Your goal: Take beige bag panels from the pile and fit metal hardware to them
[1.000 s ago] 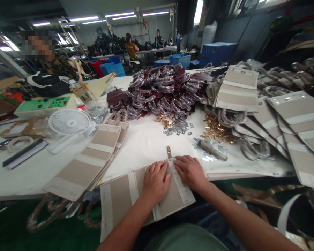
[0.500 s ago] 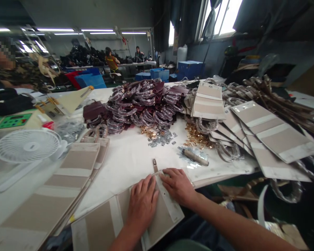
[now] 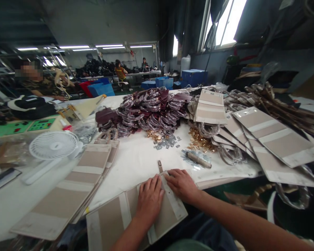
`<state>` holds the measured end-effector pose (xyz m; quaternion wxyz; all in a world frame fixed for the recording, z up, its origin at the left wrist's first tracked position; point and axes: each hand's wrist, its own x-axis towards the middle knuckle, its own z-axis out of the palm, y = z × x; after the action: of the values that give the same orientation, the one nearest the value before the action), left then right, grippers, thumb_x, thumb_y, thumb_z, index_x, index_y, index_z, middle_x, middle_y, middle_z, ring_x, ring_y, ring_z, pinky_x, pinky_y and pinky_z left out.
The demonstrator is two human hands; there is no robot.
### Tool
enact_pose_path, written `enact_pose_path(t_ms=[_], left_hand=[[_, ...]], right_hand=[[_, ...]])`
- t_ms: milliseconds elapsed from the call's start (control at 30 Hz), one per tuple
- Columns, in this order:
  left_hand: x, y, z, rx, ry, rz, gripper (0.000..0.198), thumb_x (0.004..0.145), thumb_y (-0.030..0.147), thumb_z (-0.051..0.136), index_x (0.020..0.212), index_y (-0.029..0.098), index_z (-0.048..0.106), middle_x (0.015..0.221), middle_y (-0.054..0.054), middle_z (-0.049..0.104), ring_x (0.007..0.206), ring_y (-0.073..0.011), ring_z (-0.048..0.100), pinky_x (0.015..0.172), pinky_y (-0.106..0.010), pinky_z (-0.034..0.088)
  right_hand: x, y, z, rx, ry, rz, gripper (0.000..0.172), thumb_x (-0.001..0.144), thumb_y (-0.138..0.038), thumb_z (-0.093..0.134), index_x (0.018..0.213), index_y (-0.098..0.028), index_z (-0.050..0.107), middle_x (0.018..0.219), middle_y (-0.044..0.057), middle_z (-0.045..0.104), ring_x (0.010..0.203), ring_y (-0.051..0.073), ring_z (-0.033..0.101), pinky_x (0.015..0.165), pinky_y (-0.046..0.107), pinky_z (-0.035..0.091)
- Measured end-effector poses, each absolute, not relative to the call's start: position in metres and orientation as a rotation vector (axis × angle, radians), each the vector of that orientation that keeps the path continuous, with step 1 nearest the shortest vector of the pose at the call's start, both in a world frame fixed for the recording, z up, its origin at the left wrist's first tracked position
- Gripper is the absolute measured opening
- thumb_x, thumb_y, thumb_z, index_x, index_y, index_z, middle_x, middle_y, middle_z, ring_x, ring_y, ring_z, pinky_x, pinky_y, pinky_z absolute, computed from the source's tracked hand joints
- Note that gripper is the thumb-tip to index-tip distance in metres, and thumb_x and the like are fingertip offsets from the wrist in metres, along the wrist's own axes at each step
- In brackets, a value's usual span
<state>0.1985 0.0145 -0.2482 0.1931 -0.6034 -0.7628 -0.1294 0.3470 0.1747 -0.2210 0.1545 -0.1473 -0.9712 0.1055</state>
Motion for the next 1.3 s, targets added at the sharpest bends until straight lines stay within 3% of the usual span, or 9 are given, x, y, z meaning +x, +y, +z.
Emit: enact_pose_path(t_ms=[167,267,500,667,833,1000,1133,1300], left_hand=[[0.195,0.012,-0.245,-1.734,-2.232,-0.466,0.047,0.103,0.03,0.055,0.149,0.022,0.057,0.156,-0.001,0.053,0.132,-0.0276,0.05,0.108,-0.052,0.045],[0.195,0.013,-0.244,-1.75,-2.281,-0.515,0.049,0.103,0.03,0.057,0.15,0.02,0.056,0.157,-0.001,0.053,0.133,-0.0279,0.049,0.109,-0.052,0.043],[0.199,0.013,-0.245,-1.756,-2.291,-0.625,0.051,0.102,0.034,0.06,0.15,0.018,0.055,0.156,-0.001,0.053,0.133,-0.028,0.048,0.11,-0.053,0.04],[0.201,0.012,-0.248,-1.739,-2.243,-0.669,0.051,0.1,0.033,0.062,0.149,0.018,0.056,0.155,-0.001,0.055,0.131,-0.0278,0.049,0.11,-0.052,0.039],[0.2,0.012,-0.251,-1.721,-2.183,-0.744,0.05,0.099,0.032,0.063,0.147,0.017,0.058,0.153,-0.002,0.057,0.13,-0.0283,0.049,0.108,-0.052,0.038],[0.201,0.011,-0.248,-1.716,-2.19,-0.796,0.051,0.096,0.031,0.066,0.145,0.019,0.058,0.152,0.0,0.058,0.128,-0.0266,0.051,0.107,-0.05,0.039],[0.204,0.01,-0.247,-1.743,-2.229,-0.779,0.053,0.096,0.033,0.067,0.147,0.02,0.057,0.154,0.001,0.056,0.13,-0.0262,0.049,0.109,-0.05,0.039],[0.205,0.011,-0.245,-1.754,-2.297,-0.74,0.054,0.098,0.037,0.066,0.148,0.022,0.056,0.157,0.002,0.053,0.134,-0.0267,0.047,0.112,-0.051,0.037]], right_hand=[[0.342,0.197,-0.211,-0.447,-2.679,0.492,0.031,0.102,-0.035,0.063,0.131,-0.03,0.071,0.132,0.002,0.069,0.119,0.024,0.064,0.102,0.041,0.048],[0.347,0.228,-0.197,-0.628,-2.637,0.364,0.034,0.102,-0.039,0.062,0.132,-0.027,0.072,0.127,0.002,0.071,0.114,0.02,0.066,0.103,0.034,0.049],[0.39,0.309,-0.192,-1.108,-2.687,0.124,0.035,0.092,-0.04,0.067,0.122,-0.024,0.076,0.123,0.011,0.07,0.108,0.034,0.065,0.089,0.045,0.05],[0.391,0.322,-0.201,-1.091,-2.702,0.136,0.046,0.094,-0.045,0.065,0.136,-0.026,0.07,0.135,0.008,0.066,0.114,0.029,0.064,0.093,0.038,0.049],[0.343,0.329,-0.192,-1.05,-2.71,0.19,0.036,0.1,-0.046,0.057,0.127,-0.031,0.075,0.132,0.003,0.067,0.115,0.026,0.065,0.089,0.035,0.049],[0.304,0.357,-0.193,-1.148,-2.767,0.2,0.04,0.1,-0.045,0.052,0.129,-0.03,0.076,0.129,0.01,0.067,0.106,0.03,0.066,0.077,0.034,0.044],[0.298,0.372,-0.194,-1.229,-2.78,0.266,0.032,0.097,-0.049,0.061,0.118,-0.033,0.08,0.126,0.008,0.067,0.101,0.025,0.066,0.072,0.03,0.04],[0.29,0.386,-0.181,-1.216,-2.859,0.364,0.019,0.089,-0.036,0.074,0.101,-0.023,0.081,0.099,0.005,0.072,0.08,0.017,0.062,0.066,0.028,0.038]])
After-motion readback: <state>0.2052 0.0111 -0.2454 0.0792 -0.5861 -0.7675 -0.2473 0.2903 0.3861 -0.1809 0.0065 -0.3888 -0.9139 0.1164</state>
